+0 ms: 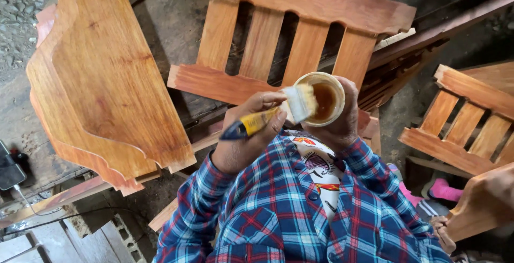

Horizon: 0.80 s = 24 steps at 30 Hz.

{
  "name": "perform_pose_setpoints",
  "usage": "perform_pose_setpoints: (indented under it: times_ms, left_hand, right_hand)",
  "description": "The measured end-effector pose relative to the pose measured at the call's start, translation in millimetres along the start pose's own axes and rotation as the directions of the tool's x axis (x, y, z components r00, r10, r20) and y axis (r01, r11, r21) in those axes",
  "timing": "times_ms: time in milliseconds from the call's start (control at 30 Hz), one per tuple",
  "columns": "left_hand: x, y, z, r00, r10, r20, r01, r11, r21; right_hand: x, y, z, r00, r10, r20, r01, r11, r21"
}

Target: The person applies a liquid finish to a wooden chair back using a brush. They dip the brush into a container of finish and then spread it across the surface of the chair back, covering the slats and frame.

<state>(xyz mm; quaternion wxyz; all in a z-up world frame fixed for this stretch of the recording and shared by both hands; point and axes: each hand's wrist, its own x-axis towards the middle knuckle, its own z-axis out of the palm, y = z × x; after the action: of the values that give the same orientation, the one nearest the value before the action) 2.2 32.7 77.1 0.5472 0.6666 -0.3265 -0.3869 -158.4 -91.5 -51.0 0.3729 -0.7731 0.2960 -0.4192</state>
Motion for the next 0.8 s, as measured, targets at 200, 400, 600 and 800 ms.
perform_pose_setpoints:
  times_ms: [200, 400, 600, 800]
  left_hand:
    - [17.2, -33.1, 20.1, 0.955, 0.271, 0.125, -0.242, 0.948, -0.204]
    - [21.8, -13.4, 55.9, 0.934, 0.357, -0.021, -0.339, 0.904, 0.261]
    - [51.4, -16.6, 87.4, 0.930, 0.360, -0.075, -0.334, 0.912, 0.240]
    - [82.0, -50.8, 110.5, 0.943, -0.029, -0.332, -0.092, 0.935, -0.341]
  right_hand:
    - [20.6, 32.2, -16.4, 0.997, 0.012, 0.076, -0.022, 0.991, 0.131]
    - [41.6, 64.2, -15.4, 0.987, 0.066, 0.146, -0.089, 0.983, 0.160]
    - [69.5, 95.1, -25.4, 0.972, 0.036, 0.233, -0.089, 0.972, 0.219]
    - [111.6, 113.6, -28.2, 0.978, 0.039, 0.203, -0.087, 0.969, 0.231]
